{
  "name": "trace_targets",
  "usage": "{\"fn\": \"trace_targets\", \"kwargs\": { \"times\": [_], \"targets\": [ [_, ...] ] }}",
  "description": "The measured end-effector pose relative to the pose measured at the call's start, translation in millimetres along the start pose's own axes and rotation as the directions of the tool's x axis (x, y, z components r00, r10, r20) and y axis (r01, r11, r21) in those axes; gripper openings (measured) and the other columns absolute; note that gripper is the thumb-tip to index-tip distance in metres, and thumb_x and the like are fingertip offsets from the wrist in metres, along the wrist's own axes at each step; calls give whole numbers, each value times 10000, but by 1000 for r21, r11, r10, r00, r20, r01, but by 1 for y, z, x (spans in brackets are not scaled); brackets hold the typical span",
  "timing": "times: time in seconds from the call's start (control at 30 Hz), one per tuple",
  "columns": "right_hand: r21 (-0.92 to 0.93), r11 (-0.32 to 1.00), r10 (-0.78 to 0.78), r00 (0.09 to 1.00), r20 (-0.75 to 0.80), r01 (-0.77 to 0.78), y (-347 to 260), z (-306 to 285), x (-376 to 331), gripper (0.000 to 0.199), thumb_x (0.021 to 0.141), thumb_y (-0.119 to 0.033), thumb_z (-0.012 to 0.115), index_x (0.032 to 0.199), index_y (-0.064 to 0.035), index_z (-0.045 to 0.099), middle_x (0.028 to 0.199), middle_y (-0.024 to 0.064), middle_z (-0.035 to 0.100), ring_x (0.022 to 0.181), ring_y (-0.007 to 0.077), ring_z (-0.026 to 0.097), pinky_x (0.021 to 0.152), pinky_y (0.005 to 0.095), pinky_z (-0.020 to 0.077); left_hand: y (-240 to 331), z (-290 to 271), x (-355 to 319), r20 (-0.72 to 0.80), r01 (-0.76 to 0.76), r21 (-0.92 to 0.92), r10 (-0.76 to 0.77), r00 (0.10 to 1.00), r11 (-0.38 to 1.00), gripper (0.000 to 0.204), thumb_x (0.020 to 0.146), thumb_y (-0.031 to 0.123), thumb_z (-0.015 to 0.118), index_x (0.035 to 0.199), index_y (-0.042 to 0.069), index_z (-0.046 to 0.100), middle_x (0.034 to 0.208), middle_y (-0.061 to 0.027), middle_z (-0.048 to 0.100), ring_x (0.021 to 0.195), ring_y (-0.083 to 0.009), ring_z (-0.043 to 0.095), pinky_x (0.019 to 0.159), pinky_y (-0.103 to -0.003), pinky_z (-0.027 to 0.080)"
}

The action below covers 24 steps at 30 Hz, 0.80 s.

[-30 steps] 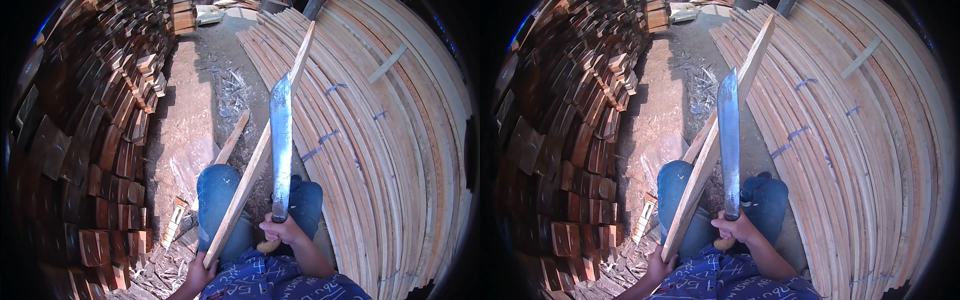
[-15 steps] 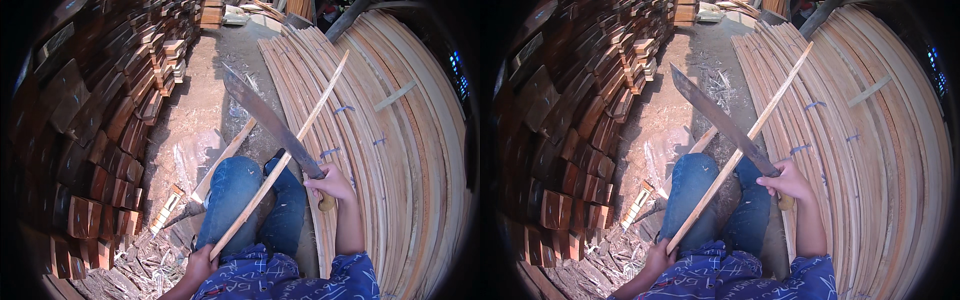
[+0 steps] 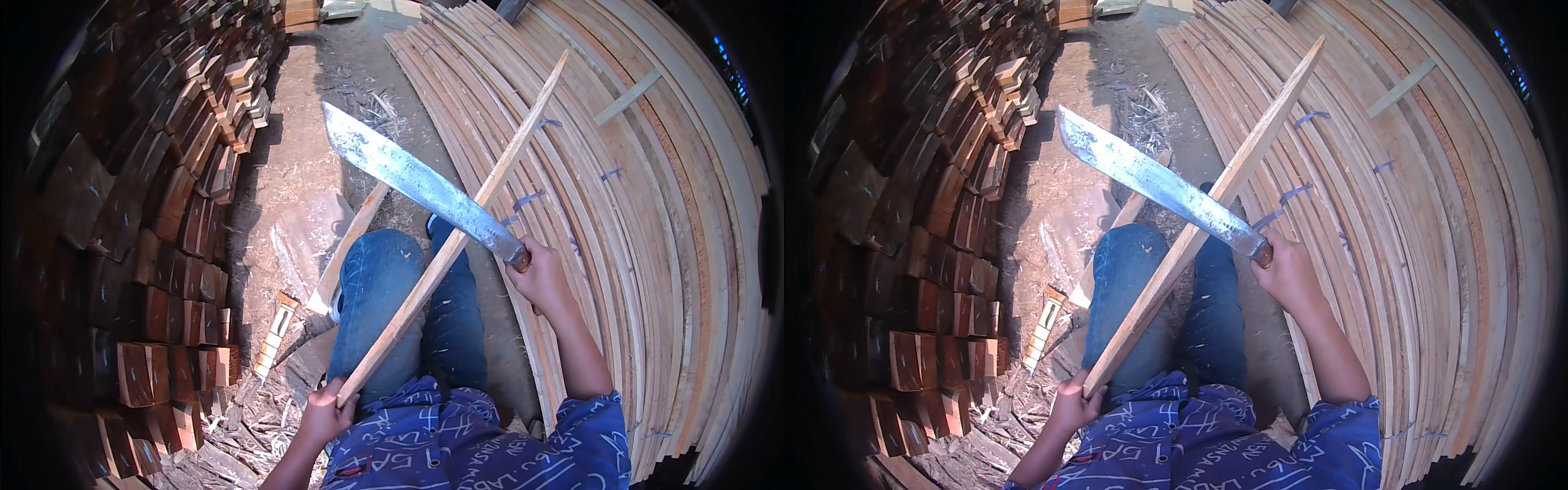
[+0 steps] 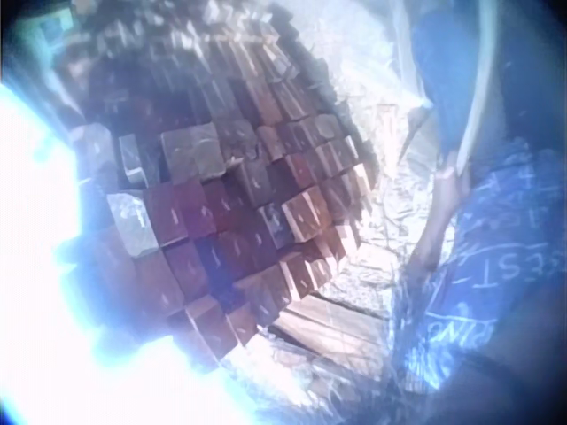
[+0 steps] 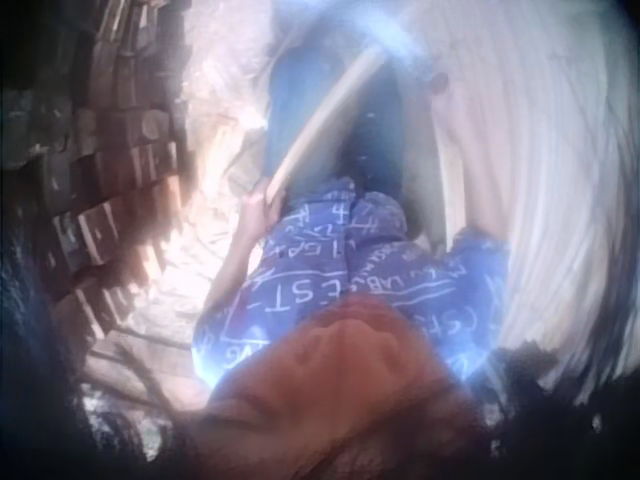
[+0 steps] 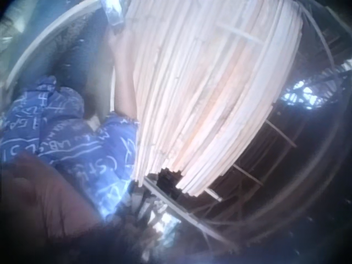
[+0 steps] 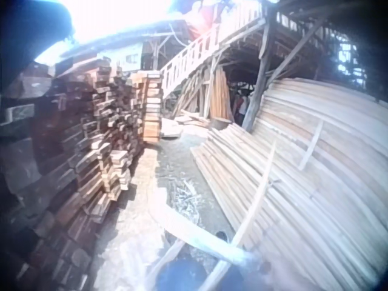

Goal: The person sits on the ground and uses a large curved blade to shave and shape a long, thin piece of wood. They hold the wood with one hand and repeatedly draw the blade along its length to remove thin shavings.

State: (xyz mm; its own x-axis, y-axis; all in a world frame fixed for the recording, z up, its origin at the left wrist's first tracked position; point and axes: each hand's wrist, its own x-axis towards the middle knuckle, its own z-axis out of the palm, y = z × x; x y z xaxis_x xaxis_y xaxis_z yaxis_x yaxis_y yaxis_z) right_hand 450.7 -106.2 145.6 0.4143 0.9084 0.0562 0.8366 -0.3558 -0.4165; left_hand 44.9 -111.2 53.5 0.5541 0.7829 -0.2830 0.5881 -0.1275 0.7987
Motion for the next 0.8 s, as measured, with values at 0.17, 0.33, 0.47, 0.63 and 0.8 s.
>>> {"fn": "trace_targets", "kwargs": {
  "times": [0.17,0.33,0.47,0.63,0.8],
  "targets": [
    [-145,989,-41,977,-207,11,-9,-12,49,163,721,-62,680,846,26,624,717,235,638,691,406,642,649,460,505,-14,3,-5,8,19,-8,-19,1000,1000,370,814,112,725,1144,28,582,763,-204,691,702,-286,726,595,-340,561],
    [-51,996,55,970,-238,-69,-11,-9,79,150,725,-44,640,851,38,640,729,266,632,701,421,641,653,454,507,-17,2,-4,5,41,-60,-40,999,997,383,804,91,733,1149,22,581,752,-181,690,679,-250,721,575,-318,548],
    [-13,999,40,962,-270,-45,-15,13,73,166,742,-38,659,874,58,633,692,233,623,660,352,655,618,400,494,-13,-2,-1,109,176,-117,-163,981,977,352,810,75,727,1121,-2,582,765,-170,685,687,-228,713,586,-304,537],
    [174,979,140,975,-173,-109,-25,26,55,215,717,-36,667,910,49,626,701,242,636,693,401,665,625,414,516,-20,-3,2,132,205,-123,-189,973,971,356,821,75,723,1123,-31,566,808,-181,689,744,-222,717,643,-301,552],
    [64,995,-81,996,28,79,-31,68,-4,213,693,-56,707,863,10,599,693,190,631,671,387,648,613,450,521,-20,-1,11,118,155,-191,-134,984,969,390,819,81,734,1137,-33,537,827,-184,690,762,-230,716,660,-309,556]
  ]
}}
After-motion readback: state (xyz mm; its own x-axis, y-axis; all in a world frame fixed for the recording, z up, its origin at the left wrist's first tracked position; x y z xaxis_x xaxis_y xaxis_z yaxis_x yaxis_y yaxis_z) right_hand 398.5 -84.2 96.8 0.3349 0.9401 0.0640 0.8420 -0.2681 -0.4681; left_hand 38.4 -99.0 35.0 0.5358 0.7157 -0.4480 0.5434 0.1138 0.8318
